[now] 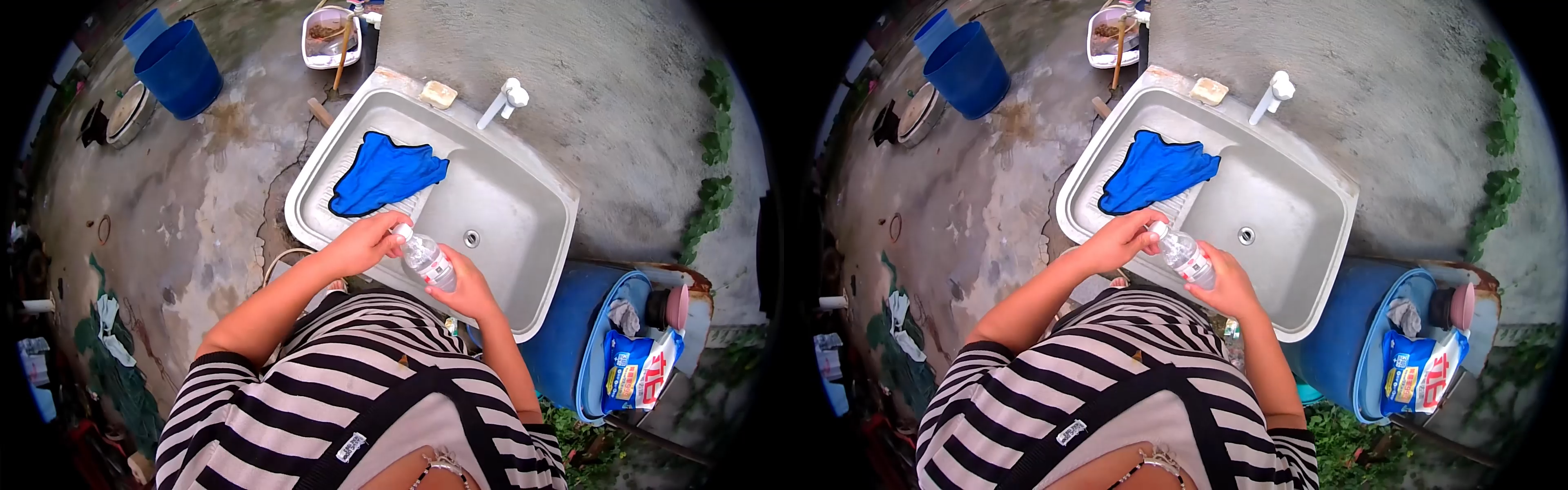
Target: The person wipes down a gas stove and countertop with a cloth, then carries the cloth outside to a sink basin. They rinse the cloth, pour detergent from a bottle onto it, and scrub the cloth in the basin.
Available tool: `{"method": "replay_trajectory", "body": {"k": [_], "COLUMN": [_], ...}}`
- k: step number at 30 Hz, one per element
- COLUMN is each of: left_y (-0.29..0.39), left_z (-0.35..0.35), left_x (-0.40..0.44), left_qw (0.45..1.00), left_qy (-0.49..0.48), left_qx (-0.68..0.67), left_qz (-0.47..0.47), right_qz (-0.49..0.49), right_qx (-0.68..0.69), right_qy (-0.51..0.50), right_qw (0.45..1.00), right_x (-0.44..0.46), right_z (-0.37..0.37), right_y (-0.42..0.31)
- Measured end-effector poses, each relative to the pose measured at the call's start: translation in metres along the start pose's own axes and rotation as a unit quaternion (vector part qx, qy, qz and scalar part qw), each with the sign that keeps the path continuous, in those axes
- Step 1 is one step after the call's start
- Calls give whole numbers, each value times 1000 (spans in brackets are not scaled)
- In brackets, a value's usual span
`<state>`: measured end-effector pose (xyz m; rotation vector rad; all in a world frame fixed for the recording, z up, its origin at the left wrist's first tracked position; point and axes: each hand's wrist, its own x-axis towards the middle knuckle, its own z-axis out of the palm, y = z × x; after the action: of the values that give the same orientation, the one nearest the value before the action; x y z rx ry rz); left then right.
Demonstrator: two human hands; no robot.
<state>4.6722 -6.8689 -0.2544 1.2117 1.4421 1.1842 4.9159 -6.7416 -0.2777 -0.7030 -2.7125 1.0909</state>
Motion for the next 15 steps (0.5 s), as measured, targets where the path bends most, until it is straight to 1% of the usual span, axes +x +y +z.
{"method": "replay_trajectory", "body": {"k": [1, 2, 3, 4, 5, 6, 7, 8, 9, 10, 11, 12, 13, 14, 15], "left_y": [-1, -2, -5, -6, -13, -24, -36, -51, -70, -74, -79, -78, -76, -75, -75], "left_z": [-8, -11, -11, -12, -15, -14, -13, -13, -14, -18, -23, -30, -36, -44, -53], "left_x": [-2, -3, -5, -6, -6, -2, 2, 6, 11, 14, 16, 18, 19, 18, 17], "left_qw": [993, 993, 990, 987, 988, 980, 968, 968, 968, 966, 966, 973, 947, 947, 942], "left_qy": [-9, -8, 5, 18, 19, 62, 105, 105, 125, 145, 144, 153, 156, 155, 166], "left_qx": [116, 112, 136, 161, 155, 192, 229, 226, 211, 195, 192, 28, -138, -139, -144], "left_qz": [34, 33, 24, 16, 17, 2, -14, -13, -52, -91, -90, -170, -245, -244, -253], "right_qz": [2, 4, 7, 12, 18, 20, -17, -54, -53, -64, -74, -74, -33, 7, 6], "right_qx": [34, 67, 65, 24, -19, -22, -115, -206, -208, -274, -339, -341, -338, -334, -335], "right_qy": [-3, -8, -13, -1, 11, 9, 65, 121, 120, 140, 159, 158, 174, 191, 191], "right_qw": [999, 998, 998, 1000, 1000, 1000, 991, 970, 969, 949, 924, 924, 924, 923, 923], "right_x": [2, 5, 7, 10, 16, 20, 23, 27, 32, 37, 42, 49, 55, 62, 69], "right_z": [3, 5, 9, 12, 16, 18, 20, 22, 22, 20, 18, 18, 18, 19, 18], "right_y": [-3, -7, -9, -11, -16, -17, -17, -19, -24, -30, -34, -33, -29, -25, -21]}}
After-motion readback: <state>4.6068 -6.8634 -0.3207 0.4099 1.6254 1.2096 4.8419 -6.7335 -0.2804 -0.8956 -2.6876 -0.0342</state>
